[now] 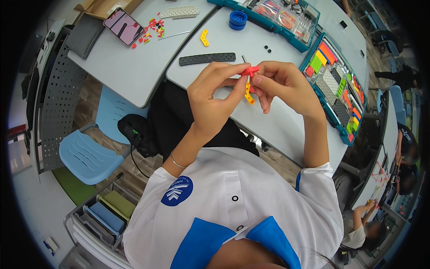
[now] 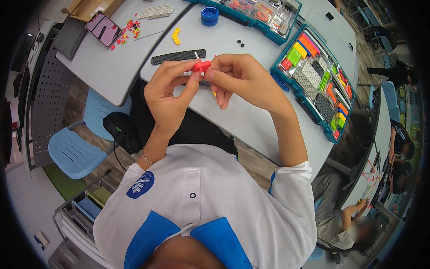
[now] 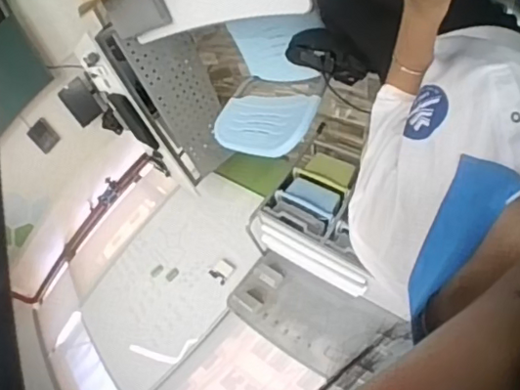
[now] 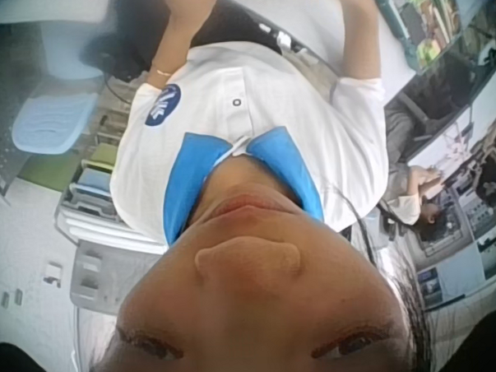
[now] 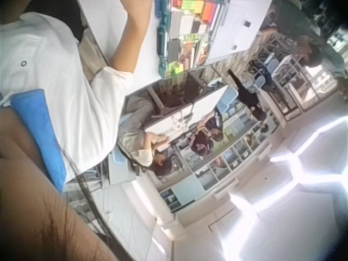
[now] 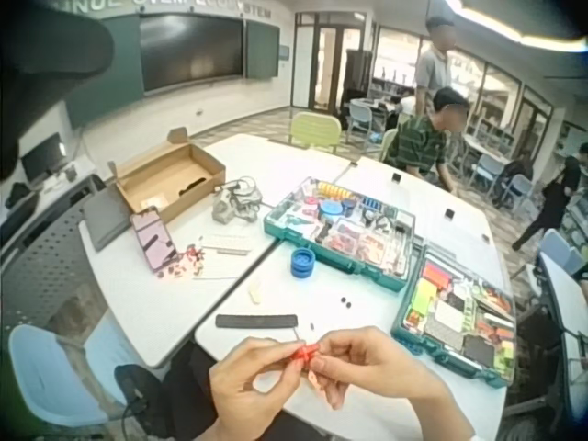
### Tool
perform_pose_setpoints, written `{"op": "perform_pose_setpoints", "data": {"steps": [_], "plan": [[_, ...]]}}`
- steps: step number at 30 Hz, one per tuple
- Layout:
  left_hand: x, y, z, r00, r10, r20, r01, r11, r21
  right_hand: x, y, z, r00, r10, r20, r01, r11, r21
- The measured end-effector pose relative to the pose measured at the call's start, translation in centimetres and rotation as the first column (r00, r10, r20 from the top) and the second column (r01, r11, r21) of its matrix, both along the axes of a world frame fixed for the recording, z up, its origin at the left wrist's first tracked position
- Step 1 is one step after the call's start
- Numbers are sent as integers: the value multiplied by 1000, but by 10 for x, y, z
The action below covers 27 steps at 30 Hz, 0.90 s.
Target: The person assembles a toy robot using colorful plastic pieces and a black perforated strip. They connect red, yellow, and orange components to the strip, then attach a blue circular piece to the end.
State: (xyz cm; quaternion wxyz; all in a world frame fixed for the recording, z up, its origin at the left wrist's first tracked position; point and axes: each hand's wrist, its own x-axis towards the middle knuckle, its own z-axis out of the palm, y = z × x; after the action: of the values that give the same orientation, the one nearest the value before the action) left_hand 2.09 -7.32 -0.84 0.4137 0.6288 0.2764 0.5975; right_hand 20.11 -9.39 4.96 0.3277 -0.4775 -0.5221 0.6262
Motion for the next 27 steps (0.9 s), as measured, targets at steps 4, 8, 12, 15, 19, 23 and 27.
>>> {"op": "perform_pose_setpoints", "data": {"steps": [4, 8, 12, 15, 19, 23, 27], "plan": [[-1, 2, -1, 1000, 0, -13, 0, 1000, 19, 0, 0, 0, 999, -5, -46, 2, 998, -64], [-4, 5, -2, 999, -14, -51, 16, 999, 37, -1, 0, -6, 996, -7, -91, -1, 996, -88], [-8, 7, -4, 995, -43, -95, 47, 998, 48, -5, -1, -8, 987, -64, -145, 44, 989, -138], [-9, 7, -4, 995, -39, -96, 44, 997, 55, -8, -2, -11, 977, -88, -196, 59, 987, -151], [-12, 7, -4, 995, -78, -65, 78, 997, 5, -9, -3, -14, 982, -78, -172, 58, 991, -119], [-18, -1, -4, 989, -134, 56, 142, 969, -201, -21, -11, -12, 978, -149, 149, 103, 955, 276], [-23, -10, -3, 978, -173, 113, 202, 912, -358, -30, -14, -9, 916, -278, 289, 63, 810, 582]]}}
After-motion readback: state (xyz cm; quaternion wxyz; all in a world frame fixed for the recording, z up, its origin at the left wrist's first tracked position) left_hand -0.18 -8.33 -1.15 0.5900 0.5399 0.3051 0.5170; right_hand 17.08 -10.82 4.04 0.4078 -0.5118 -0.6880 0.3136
